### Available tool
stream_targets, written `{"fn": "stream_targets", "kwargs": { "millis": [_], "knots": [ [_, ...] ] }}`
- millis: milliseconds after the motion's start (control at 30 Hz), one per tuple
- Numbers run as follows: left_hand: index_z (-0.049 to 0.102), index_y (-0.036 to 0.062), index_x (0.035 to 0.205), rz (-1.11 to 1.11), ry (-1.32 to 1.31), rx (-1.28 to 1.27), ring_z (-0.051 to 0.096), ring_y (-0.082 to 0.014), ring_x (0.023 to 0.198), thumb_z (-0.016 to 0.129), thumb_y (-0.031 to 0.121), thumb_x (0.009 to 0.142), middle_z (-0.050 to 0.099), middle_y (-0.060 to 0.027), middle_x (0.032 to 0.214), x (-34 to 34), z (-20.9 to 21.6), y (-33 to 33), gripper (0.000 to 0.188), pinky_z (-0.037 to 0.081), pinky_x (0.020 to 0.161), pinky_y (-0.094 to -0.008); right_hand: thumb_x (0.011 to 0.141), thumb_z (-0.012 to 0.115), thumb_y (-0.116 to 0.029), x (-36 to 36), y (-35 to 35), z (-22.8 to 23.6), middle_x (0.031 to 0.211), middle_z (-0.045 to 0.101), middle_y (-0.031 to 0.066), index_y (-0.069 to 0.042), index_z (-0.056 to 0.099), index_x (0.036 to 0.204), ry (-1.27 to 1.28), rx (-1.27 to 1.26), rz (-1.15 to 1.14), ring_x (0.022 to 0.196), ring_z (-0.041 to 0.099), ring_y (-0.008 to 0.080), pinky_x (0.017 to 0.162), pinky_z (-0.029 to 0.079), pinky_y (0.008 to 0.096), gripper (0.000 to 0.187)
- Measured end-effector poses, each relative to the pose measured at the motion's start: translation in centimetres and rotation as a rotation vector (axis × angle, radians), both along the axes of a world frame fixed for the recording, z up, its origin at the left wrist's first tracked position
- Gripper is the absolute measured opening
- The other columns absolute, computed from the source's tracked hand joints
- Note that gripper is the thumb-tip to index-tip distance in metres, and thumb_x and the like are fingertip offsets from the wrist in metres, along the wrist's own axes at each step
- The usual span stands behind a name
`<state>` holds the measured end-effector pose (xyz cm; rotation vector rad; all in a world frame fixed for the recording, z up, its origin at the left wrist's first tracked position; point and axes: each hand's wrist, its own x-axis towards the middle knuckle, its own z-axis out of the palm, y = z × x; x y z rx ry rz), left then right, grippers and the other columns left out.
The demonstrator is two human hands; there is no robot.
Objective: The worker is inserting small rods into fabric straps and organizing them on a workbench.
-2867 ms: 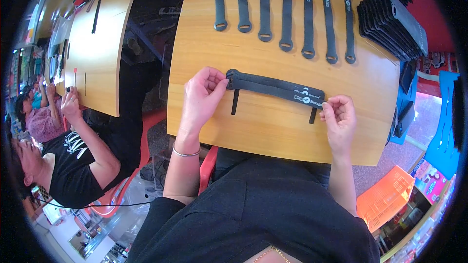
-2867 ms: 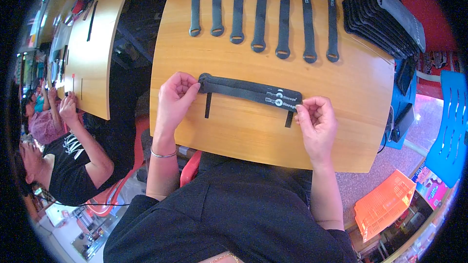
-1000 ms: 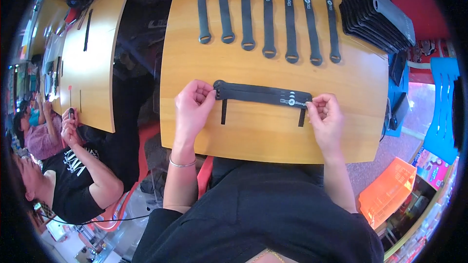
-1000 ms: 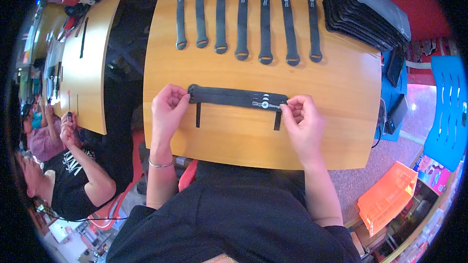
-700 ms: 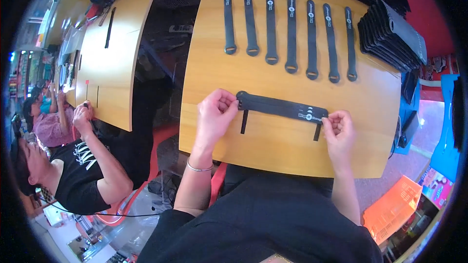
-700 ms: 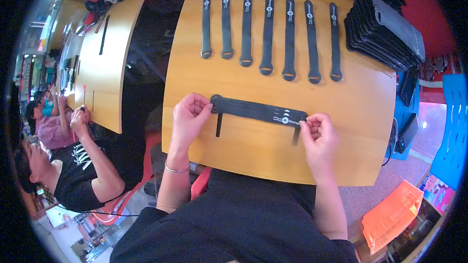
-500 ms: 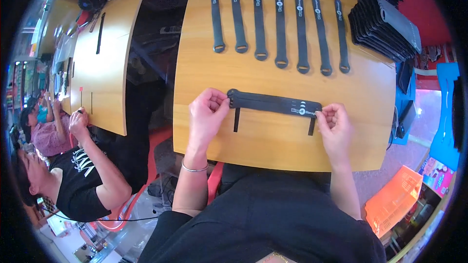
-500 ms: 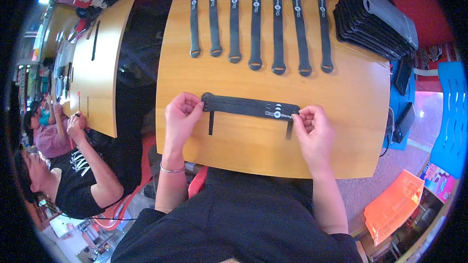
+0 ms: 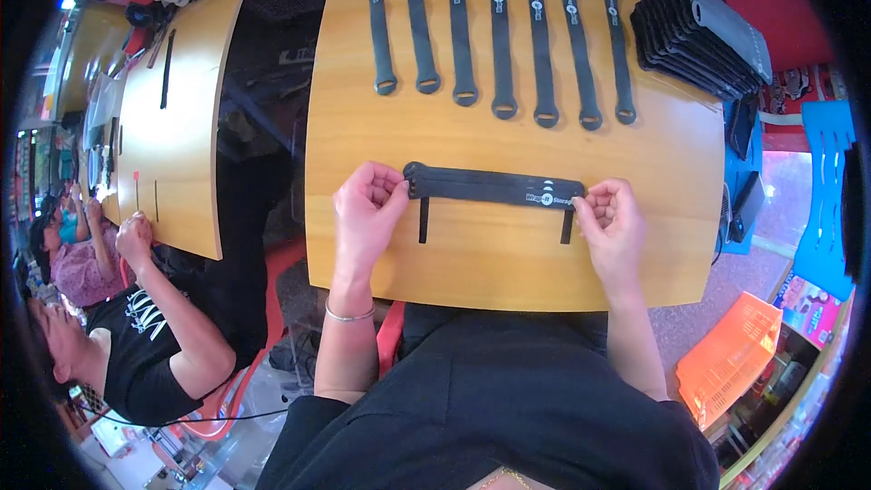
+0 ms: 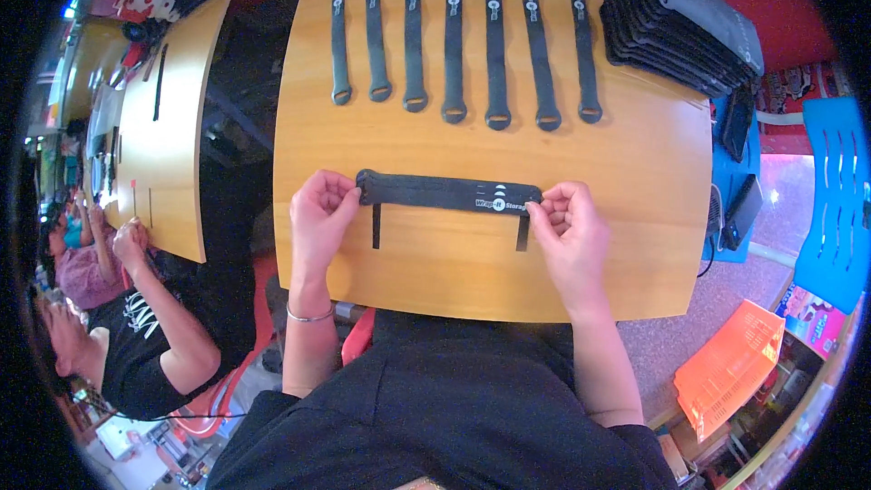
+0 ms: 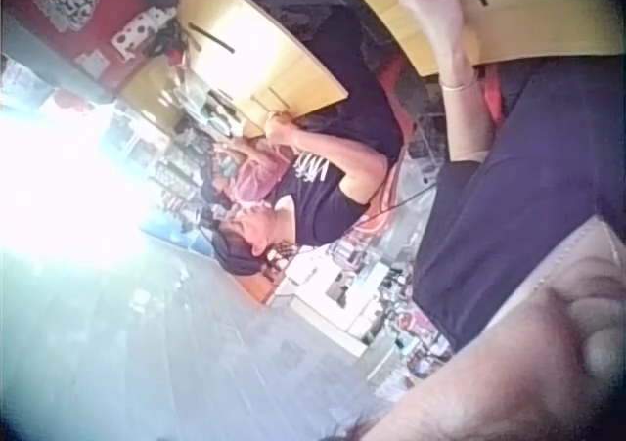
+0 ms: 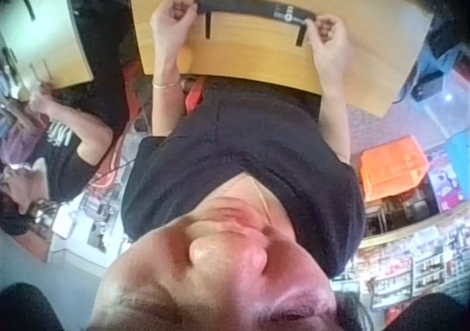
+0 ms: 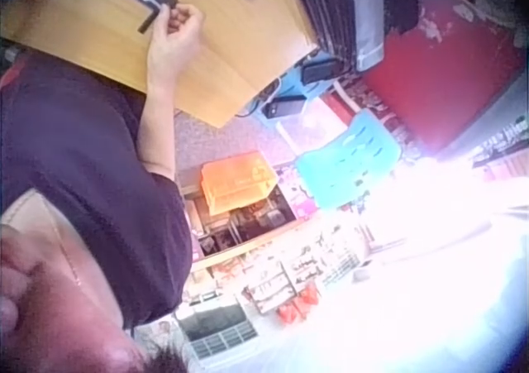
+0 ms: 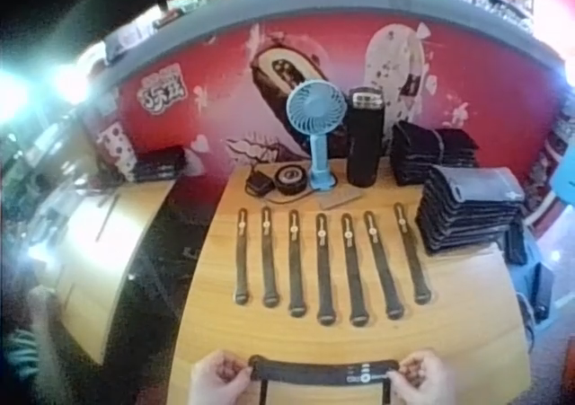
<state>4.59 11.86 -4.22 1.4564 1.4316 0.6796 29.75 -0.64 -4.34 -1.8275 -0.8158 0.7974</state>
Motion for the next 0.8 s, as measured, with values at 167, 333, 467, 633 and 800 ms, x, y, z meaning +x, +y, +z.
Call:
{"fn": "stream_targets", "kwargs": {
  "millis": [167,333,467,633,800],
  "knots": [
    [0.060,-0.0019,0.081,0.004,-0.027,0.014,0.049,-0.0011,0.056,0.063,-0.004,0.078,0.058,0.0011,0.067,-0.04,-0.23,-0.08,0.005,0.040,0.051,-0.0166,0.080,0.068,-0.001,-0.04,-0.01,-0.05,0.077,0.057,0.0017,-0.002,0.051,0.093,-0.037,-0.004,0.002,0.064,0.055,0.0048,0.055,0.046,0.0185,0.021],
    [0.060,-0.0019,0.081,0.007,-0.049,0.006,0.049,-0.0009,0.056,0.063,-0.004,0.078,0.059,0.0010,0.067,-0.04,-0.30,-0.05,0.005,0.039,0.050,-0.0164,0.080,0.068,-0.001,-0.01,0.03,-0.06,0.077,0.057,0.0018,-0.002,0.052,0.093,-0.037,-0.017,-0.006,0.064,0.055,0.0052,0.055,0.046,0.0187,0.021],
    [0.059,-0.0012,0.082,-0.006,-0.031,0.021,0.049,-0.0001,0.056,0.063,-0.004,0.079,0.058,0.0024,0.068,-0.21,-0.56,0.01,0.006,0.039,0.050,-0.0154,0.080,0.068,-0.001,-0.12,0.14,0.03,0.077,0.056,0.0015,-0.002,0.052,0.093,-0.030,-0.016,-0.009,0.064,0.055,0.0052,0.055,0.047,0.0187,0.021],
    [0.059,-0.0003,0.082,-0.011,-0.031,0.014,0.049,0.0007,0.057,0.064,-0.003,0.080,0.057,0.0038,0.068,-0.28,-0.78,-0.02,0.006,0.038,0.050,-0.0143,0.080,0.068,-0.001,-0.16,0.13,-0.10,0.077,0.056,0.0015,-0.002,0.052,0.093,-0.040,-0.020,-0.010,0.064,0.055,0.0052,0.055,0.046,0.0191,0.020],
    [0.059,-0.0012,0.081,-0.005,-0.030,0.022,0.048,-0.0005,0.055,0.064,-0.004,0.078,0.058,0.0019,0.066,-0.23,-0.52,0.04,0.006,0.039,0.050,-0.0159,0.080,0.068,-0.002,-0.21,0.20,0.21,0.075,0.056,0.0019,-0.002,0.052,0.092,-0.053,-0.026,-0.011,0.062,0.055,0.0054,0.054,0.046,0.0195,0.020]
  ]
}}
